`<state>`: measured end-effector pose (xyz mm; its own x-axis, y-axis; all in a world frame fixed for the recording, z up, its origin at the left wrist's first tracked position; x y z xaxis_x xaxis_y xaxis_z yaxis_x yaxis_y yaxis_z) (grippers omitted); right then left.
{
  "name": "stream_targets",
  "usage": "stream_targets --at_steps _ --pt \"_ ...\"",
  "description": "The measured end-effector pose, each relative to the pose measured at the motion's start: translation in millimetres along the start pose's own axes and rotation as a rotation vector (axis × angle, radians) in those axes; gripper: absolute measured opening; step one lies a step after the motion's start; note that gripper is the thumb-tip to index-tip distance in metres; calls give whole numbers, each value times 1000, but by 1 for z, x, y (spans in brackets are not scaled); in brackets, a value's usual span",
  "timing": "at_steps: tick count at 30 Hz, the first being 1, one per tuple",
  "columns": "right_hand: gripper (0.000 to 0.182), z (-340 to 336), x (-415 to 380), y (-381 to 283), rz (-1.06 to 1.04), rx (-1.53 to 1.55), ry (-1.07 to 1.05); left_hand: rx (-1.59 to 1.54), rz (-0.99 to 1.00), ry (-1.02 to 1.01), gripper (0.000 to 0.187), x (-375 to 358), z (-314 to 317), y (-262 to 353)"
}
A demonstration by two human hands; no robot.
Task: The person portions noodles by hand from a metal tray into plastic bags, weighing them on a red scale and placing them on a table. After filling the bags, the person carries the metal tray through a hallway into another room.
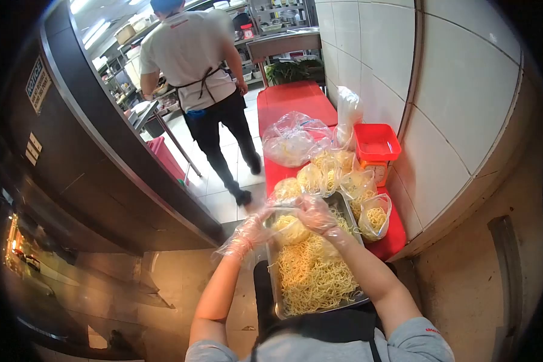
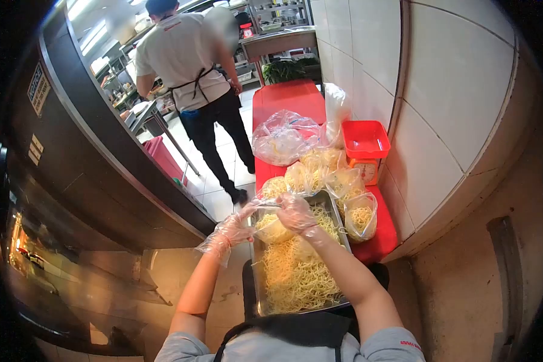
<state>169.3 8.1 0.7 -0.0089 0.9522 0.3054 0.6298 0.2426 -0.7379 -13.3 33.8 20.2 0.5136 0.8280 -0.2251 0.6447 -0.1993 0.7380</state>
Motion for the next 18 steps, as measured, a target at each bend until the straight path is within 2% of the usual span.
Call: stream_targets --at_steps 1,2,3,4,6,7,9,12,13,14,15,16,18 --pt "33 -11 -2 3 -48 50 66 -107 28 -5 71 0 0 -3" --pt "32 -22 -7 9 -93 101 133 -467 -14 -75 70 12 8 -35" --pt "32 -27 -15 12 -131 153 198 -386 32 -50 69 15 7 -31" --pt "36 -19 -22 16 -73 -6 67 -305 81 -30 69 19 3 -16" --pt "45 -10 -45 29 61 -332 -172 -305 28 -73 65 27 0 21" --pt "50 -7 -64 38 143 -491 -289 -352 67 -119 63 31 -1 42" --pt "64 26 -100 73 148 -473 -294 -444 143 -215 60 45 -7 79" --pt "71 27 -110 61 235 -585 -317 -567 247 -191 56 57 -32 159" --pt "71 28 -110 65 242 -555 -334 -471 343 -167 57 62 -41 189" --pt "72 30 -110 69 245 -522 -352 -415 357 -199 54 73 -47 210" --pt "73 32 -109 70 245 -488 -371 -500 376 -119 52 72 -46 241" --pt "73 30 -107 67 245 -520 -374 -485 639 -210 52 85 -45 260" --pt "72 28 -107 66 236 -492 -377 -472 774 -274 54 133 -34 281"
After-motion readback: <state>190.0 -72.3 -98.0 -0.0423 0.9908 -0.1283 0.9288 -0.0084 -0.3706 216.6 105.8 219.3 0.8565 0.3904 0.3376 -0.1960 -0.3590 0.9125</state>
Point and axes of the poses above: each hand's wrist, its own x-axis towards the middle knuckle, its own z-axis out of the palm, y = z × x, the point moved 5 cm from there along x, towards the middle knuckle, and after that the axes turned 4 degrees about -z, right-handed, at the moved point
